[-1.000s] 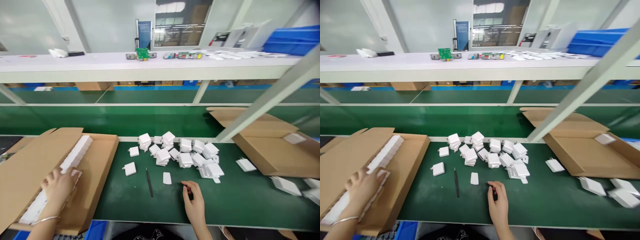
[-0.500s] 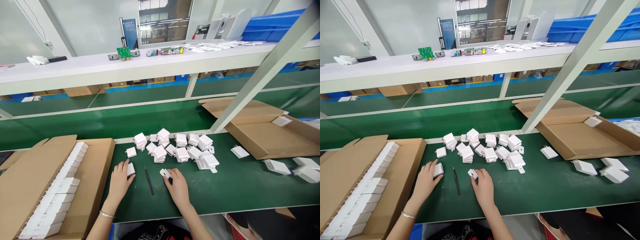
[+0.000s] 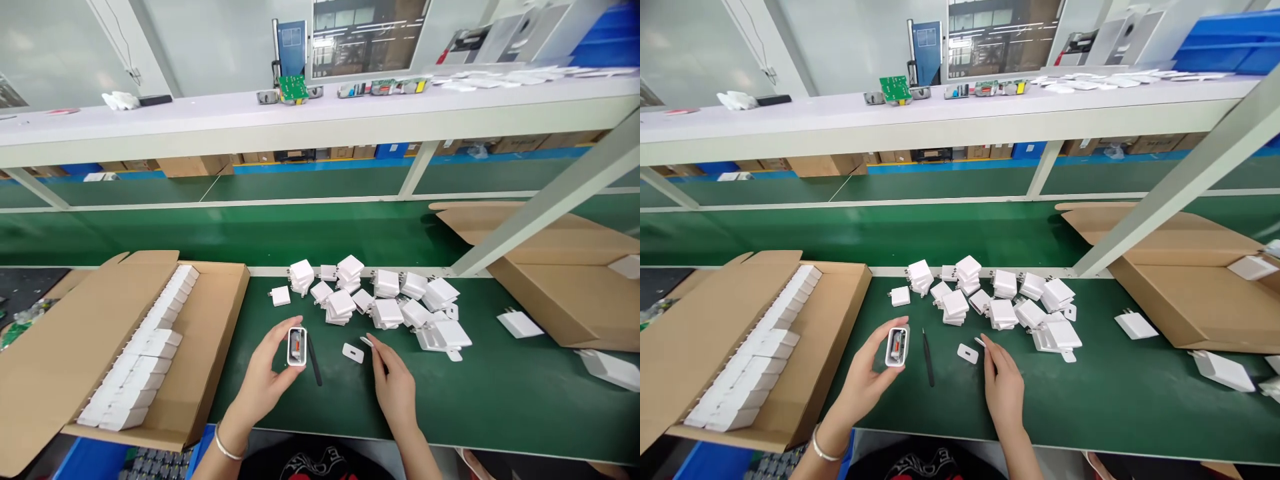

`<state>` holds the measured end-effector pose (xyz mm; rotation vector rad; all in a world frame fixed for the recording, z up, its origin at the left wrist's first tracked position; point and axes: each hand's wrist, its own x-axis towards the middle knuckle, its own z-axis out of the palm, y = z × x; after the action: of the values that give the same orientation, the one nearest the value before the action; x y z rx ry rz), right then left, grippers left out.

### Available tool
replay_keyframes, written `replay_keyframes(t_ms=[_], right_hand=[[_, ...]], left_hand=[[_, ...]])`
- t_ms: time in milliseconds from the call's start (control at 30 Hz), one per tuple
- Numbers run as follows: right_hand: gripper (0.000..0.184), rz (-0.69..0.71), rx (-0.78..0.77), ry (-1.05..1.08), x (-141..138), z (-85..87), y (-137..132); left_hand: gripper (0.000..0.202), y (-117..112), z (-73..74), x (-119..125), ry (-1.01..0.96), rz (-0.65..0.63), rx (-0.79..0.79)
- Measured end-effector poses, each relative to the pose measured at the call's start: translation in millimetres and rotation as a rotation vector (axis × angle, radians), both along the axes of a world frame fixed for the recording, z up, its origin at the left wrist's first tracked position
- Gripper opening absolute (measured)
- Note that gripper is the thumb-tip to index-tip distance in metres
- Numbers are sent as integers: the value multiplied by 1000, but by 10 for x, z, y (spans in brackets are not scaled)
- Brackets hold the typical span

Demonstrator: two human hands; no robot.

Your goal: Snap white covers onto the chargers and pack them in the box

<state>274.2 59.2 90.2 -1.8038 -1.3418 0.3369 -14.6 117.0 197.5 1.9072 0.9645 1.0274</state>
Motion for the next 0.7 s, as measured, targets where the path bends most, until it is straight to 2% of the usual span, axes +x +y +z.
replay_keyframes(t_ms=[133, 233, 367, 467, 567, 633, 700], right_hand=[[51, -15, -52, 313, -5, 92, -26], [49, 35, -45, 424, -48, 206, -24], [43, 87, -27, 384, -100, 293, -9], [39, 81, -28, 293, -100, 272, 5], [36, 78, -12, 304, -92, 276, 9], [30, 115, 15, 354, -111, 361, -7], [21, 198, 64, 397, -162, 535, -44]], left_hand=[[61, -103, 66, 25, -150, -71, 11], [57, -156, 83, 34, -211, -99, 22], [55, -182, 111, 27, -232, -107, 31], [54, -185, 148, 21, -236, -110, 41], [52, -194, 178, 18, -235, -114, 63], [48, -203, 181, 15, -251, -124, 46], [46, -211, 176, 13, -294, -156, -3]])
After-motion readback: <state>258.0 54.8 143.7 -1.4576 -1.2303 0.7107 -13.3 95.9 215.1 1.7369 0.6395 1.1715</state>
